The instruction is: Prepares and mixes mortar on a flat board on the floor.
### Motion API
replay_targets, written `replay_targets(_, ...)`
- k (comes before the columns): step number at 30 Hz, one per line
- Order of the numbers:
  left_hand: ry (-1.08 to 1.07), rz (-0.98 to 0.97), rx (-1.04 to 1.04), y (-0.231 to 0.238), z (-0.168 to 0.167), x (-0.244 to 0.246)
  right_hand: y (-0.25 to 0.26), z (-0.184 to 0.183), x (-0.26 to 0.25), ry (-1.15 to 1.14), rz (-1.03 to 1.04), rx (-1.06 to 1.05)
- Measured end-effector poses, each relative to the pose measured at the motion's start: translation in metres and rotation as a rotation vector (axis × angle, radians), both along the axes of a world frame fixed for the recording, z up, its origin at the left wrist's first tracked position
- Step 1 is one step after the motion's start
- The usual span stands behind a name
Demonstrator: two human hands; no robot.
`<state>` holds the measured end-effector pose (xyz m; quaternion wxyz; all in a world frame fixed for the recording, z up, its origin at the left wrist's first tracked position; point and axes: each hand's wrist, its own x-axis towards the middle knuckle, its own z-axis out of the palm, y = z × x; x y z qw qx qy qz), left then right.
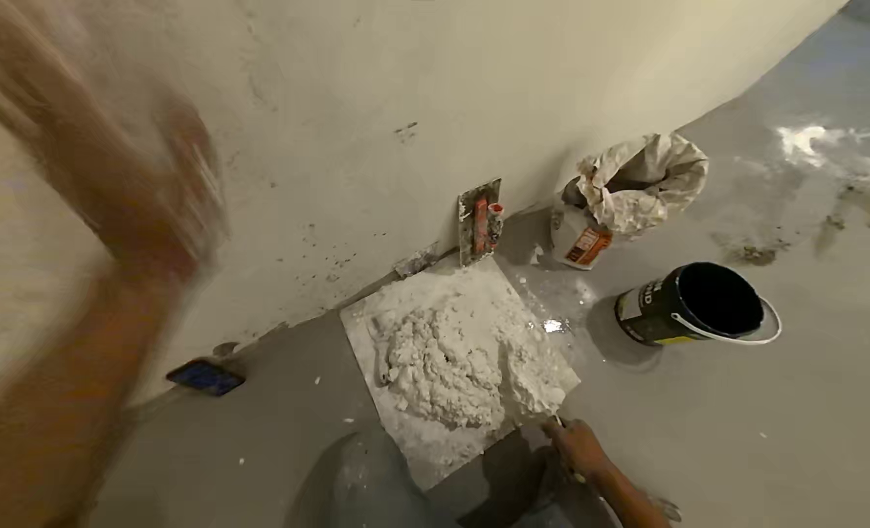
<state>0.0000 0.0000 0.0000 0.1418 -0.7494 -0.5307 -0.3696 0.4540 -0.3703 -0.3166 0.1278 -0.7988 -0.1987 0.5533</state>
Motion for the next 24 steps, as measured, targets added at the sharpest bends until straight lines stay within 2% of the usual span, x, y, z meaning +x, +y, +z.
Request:
replay_targets(2, 0.030, 0.074, -0.666, -0.076, -0.131, 0.042, -0.001, -0.002, 0.002, -0.021, 0.037, -0.023)
replay_targets(4, -0.072, 0.121, -1.194, -0.109, -0.253, 0.057, 0.004, -0.001, 0.003, -0.060, 0.088, -0.062)
replay_targets(5, -0.088, 0.151, -1.324, -0.121, -0.300, 0.060, 0.007, -0.003, 0.002, -0.082, 0.117, -0.083)
replay_targets(7, -0.100, 0.231, -1.430, -0.138, -0.358, 0.069, 0.014, -0.010, -0.010, -0.103, 0.155, -0.128)
replay_targets(10, -0.116, 0.306, -1.487, -0.145, -0.385, 0.080, 0.031, -0.027, -0.050, -0.029, 0.199, -0.126)
replay_targets(14, -0.120, 0.323, -1.504, -0.128, -0.387, 0.083, 0.071, -0.047, -0.071, 0.169, 0.193, -0.063)
replay_targets(17, -0.032, 0.273, -1.583, -0.115, -0.382, 0.082, 0.085, -0.028, -0.048, 0.463, 0.073, -0.042)
replay_targets(19, 0.015, 0.238, -1.610, -0.111, -0.377, 0.081, 0.087, -0.002, -0.037, 0.544, 0.045, -0.025)
replay_targets(21, 0.073, 0.211, -1.617, -0.111, -0.372, 0.079, 0.085, 0.026, -0.041, 0.351, 0.132, 0.056)
replay_targets(23, 0.144, 0.173, -1.599, -0.109, -0.367, 0.077, 0.087, 0.046, -0.057, -0.011, 0.330, 0.108)
replay_targets(24, 0.196, 0.149, -1.583, -0.108, -0.367, 0.076, 0.090, 0.054, -0.070, -0.168, 0.430, 0.066)
